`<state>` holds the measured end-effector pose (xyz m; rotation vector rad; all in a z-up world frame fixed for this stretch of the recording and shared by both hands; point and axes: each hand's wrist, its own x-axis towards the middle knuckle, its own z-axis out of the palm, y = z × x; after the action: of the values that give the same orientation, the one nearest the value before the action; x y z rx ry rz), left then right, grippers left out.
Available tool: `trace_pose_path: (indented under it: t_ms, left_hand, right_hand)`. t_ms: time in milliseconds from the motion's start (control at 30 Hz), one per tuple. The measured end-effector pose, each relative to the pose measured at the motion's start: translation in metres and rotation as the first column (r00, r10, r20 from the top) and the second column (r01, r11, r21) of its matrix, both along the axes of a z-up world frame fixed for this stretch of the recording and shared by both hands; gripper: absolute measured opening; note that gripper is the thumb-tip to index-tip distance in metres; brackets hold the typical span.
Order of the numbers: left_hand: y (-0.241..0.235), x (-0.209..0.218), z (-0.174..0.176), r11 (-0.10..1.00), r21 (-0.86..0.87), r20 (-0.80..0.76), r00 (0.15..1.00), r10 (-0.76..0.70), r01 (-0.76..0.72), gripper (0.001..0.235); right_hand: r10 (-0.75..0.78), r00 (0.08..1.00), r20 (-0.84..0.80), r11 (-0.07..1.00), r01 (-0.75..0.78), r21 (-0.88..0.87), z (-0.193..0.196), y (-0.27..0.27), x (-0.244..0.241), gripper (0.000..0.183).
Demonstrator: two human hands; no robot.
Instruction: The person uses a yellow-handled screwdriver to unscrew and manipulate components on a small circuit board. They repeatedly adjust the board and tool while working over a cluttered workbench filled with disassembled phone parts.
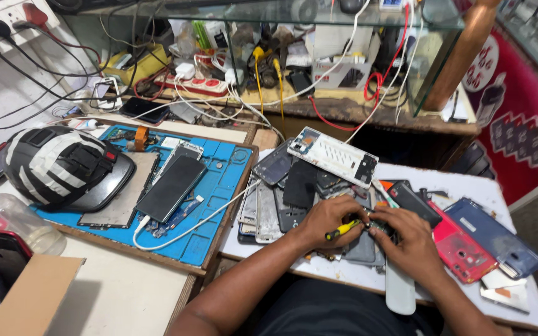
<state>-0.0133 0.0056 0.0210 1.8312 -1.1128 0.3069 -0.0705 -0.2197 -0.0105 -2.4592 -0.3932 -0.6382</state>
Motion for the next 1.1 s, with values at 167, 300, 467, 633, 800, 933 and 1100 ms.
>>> trace_pose_path:
  t_ms: [167, 300, 467, 633, 800, 933, 1100]
  left_hand:
    - [0.0, -0.002, 0.006, 0.999, 0.049, -0.006, 1.0, -0.009, 0.009, 0.015]
    - [-0.004, 0.001, 0.004, 0.997, 0.034, -0.005, 0.998, -0.068, 0.068, 0.018]
    - [-0.012, 0.002, 0.006, 0.994, 0.092, -0.113, 0.992, -0.048, 0.058, 0.016]
    - [-0.007, -0.001, 0.011, 0.994, 0.109, -0.071, 0.997, -0.021, 0.028, 0.018]
    - [-0.007, -0.002, 0.009, 0.995, 0.101, -0.095, 0.995, -0.018, 0.027, 0.017]
    - [-0.007, -0.001, 0.009, 0.996, 0.081, -0.077, 0.997, -0.017, 0.023, 0.019]
    - [-0.005, -0.001, 0.007, 0.995, 0.084, -0.149, 0.987, 0.065, -0.052, 0.016]
  right_hand:
    - [0.023, 0.999, 0.027, 1.0, -0.023, -0.007, 0.006, 0.002, -0.002, 0.034]
    - [0.018, 0.999, 0.027, 1.0, -0.018, 0.012, 0.006, -0.001, -0.005, 0.035]
    - [0.024, 1.0, 0.007, 0.997, -0.025, 0.07, 0.007, -0.002, -0.01, 0.033]
    - [0.031, 0.999, 0.022, 0.998, -0.032, 0.062, 0.016, 0.002, -0.008, 0.033]
    - [0.016, 1.0, 0.015, 0.999, -0.017, 0.034, 0.014, 0.003, -0.008, 0.035]
    - [0.007, 1.0, 0.014, 1.0, -0.007, 0.011, 0.012, 0.002, -0.008, 0.034]
    - [0.005, 1.0, 0.007, 1.0, -0.005, 0.013, 0.011, 0.002, -0.007, 0.034]
